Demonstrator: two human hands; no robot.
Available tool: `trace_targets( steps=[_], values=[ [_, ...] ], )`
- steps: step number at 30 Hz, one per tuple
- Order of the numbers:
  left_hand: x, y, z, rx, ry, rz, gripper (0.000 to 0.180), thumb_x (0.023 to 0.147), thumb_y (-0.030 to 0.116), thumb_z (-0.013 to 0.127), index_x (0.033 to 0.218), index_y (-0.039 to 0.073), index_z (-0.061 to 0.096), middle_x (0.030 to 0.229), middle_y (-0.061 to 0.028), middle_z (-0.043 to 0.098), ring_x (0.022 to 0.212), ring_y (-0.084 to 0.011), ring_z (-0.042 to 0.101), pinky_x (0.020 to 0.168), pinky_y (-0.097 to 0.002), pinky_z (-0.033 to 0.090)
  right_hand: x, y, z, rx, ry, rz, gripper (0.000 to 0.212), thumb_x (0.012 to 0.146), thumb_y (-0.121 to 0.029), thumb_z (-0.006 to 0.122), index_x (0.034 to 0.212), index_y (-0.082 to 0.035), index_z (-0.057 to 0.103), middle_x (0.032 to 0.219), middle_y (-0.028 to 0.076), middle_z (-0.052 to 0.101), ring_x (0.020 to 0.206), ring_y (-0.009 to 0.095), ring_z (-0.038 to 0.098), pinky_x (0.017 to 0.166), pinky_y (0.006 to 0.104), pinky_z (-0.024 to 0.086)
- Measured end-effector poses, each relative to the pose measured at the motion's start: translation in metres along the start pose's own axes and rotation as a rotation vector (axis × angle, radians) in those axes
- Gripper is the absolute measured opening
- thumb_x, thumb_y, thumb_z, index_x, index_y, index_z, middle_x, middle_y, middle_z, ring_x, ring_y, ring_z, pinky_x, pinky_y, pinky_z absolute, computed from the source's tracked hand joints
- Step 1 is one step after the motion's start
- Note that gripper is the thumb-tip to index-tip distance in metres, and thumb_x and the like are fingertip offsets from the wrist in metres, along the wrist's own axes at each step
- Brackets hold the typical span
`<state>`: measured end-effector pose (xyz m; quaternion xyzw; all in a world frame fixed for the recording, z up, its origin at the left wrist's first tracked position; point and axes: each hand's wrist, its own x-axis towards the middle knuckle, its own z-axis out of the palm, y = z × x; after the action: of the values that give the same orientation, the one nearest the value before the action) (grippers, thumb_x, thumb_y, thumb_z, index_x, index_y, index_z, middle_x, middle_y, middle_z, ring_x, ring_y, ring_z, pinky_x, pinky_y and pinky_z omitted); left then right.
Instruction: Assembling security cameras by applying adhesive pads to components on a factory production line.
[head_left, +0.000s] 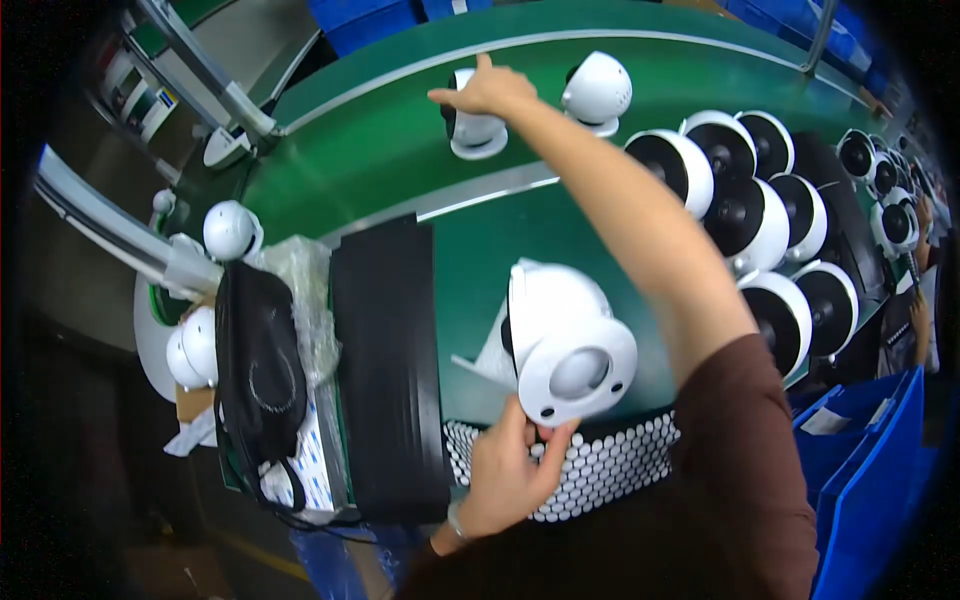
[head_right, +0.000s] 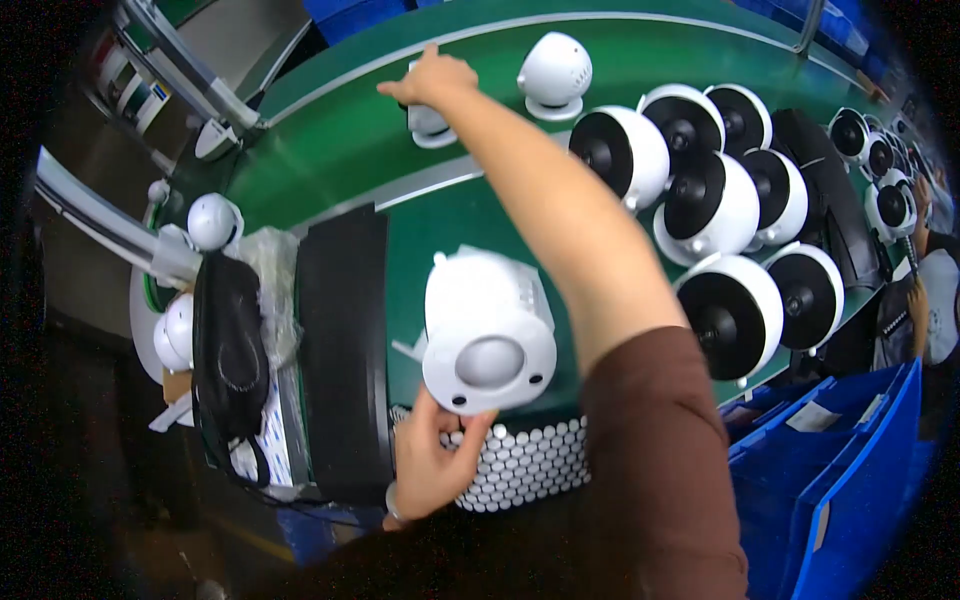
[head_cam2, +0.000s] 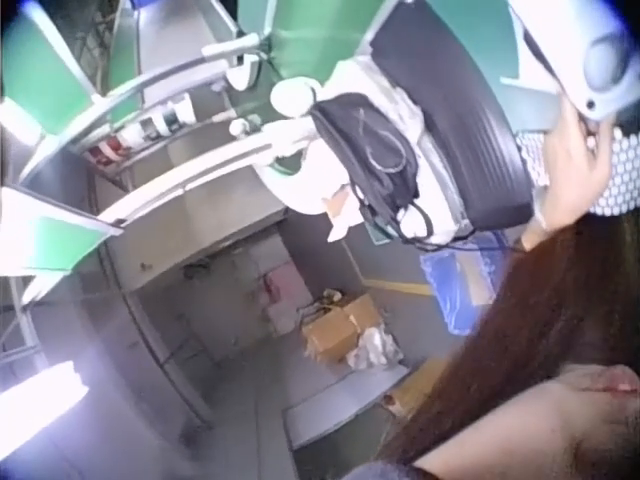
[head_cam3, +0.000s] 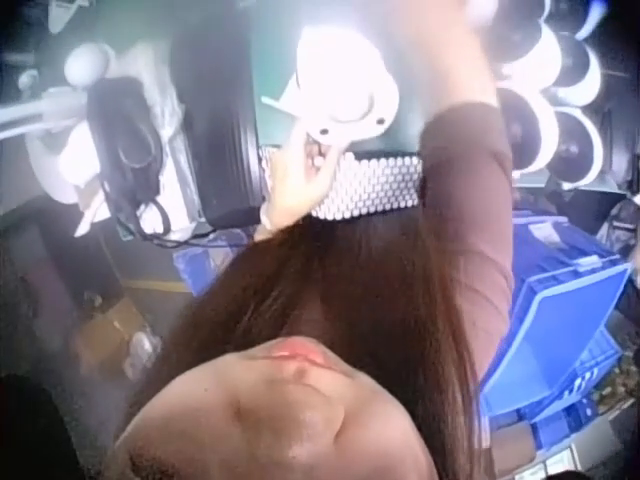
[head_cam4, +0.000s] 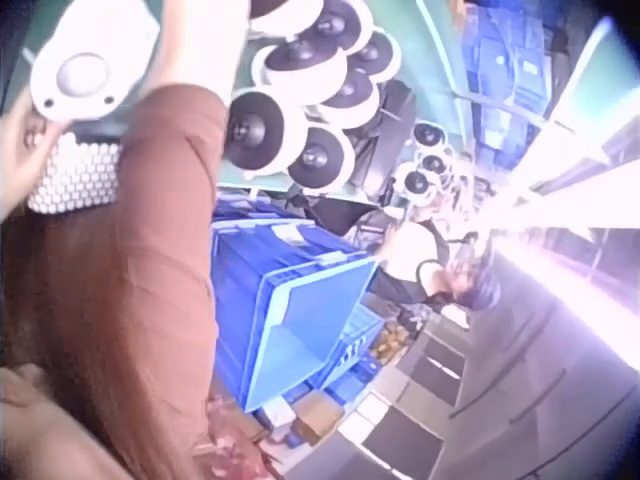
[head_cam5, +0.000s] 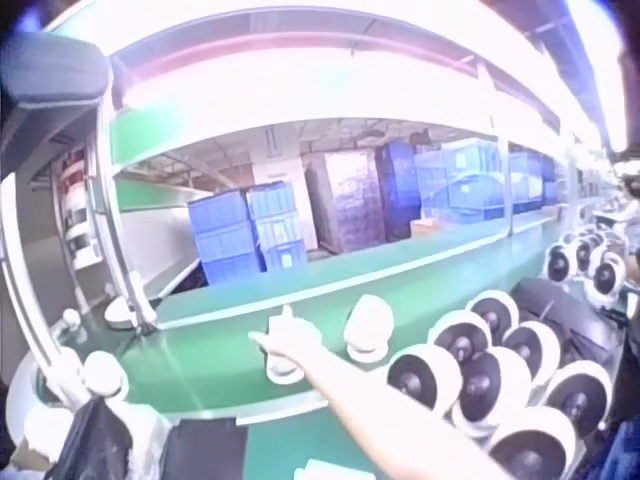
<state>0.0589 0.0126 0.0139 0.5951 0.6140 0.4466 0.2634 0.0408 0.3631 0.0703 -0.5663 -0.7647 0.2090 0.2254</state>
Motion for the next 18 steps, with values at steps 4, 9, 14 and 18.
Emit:
trace_targets(
  steps=[4,9,14,18],
  values=[
    [0.003,0.006,0.001,-0.036,-0.058,0.016,0.027,0.075,0.012,0.065,0.091,-0.002,0.050,0.055,-0.0055,0.050,0.043,-0.0130,0.047,0.041,-0.0256,0.037,0.038,0.035,0.022,0.259,0.076,0.217,0.109,0.054,-0.055,0.068,0.134,-0.002,0.016,0.115,0.016,0.052,0.106,0.031,0.050,0.083,0.0338,0.045],
    [0.007,-0.001,0.006,-0.079,0.064,-0.044,0.036,0.074,0.002,0.063,0.106,-0.006,0.049,0.073,-0.0072,0.060,0.056,-0.0083,0.054,0.050,-0.0220,0.041,0.023,0.037,-0.060,1.039,-0.214,0.123,0.049,0.057,-0.029,0.072,0.095,-0.002,0.058,0.095,0.019,0.059,0.087,0.031,0.059,0.076,0.0486,0.047],
    [0.015,-0.005,0.025,-0.202,0.002,0.031,0.030,0.080,-0.001,0.056,0.107,-0.008,0.047,0.088,-0.0098,0.059,0.072,-0.0083,0.054,0.061,-0.0183,0.040,0.063,0.184,-0.348,0.779,0.250,0.268,0.041,0.068,-0.027,0.063,0.099,-0.002,0.056,0.100,0.018,0.058,0.087,0.034,0.058,0.075,0.0497,0.047],
    [0.040,-0.083,-0.019,-0.097,0.029,0.092,0.036,0.084,0.004,0.054,0.116,-0.007,0.042,0.095,-0.0123,0.058,0.082,-0.0138,0.055,0.069,-0.0227,0.043,-0.118,0.244,-0.403,0.444,0.641,0.470,0.048,0.070,-0.038,0.058,0.105,-0.006,0.055,0.100,0.016,0.058,0.091,0.030,0.056,0.069,0.0442,0.049]
  ],
)
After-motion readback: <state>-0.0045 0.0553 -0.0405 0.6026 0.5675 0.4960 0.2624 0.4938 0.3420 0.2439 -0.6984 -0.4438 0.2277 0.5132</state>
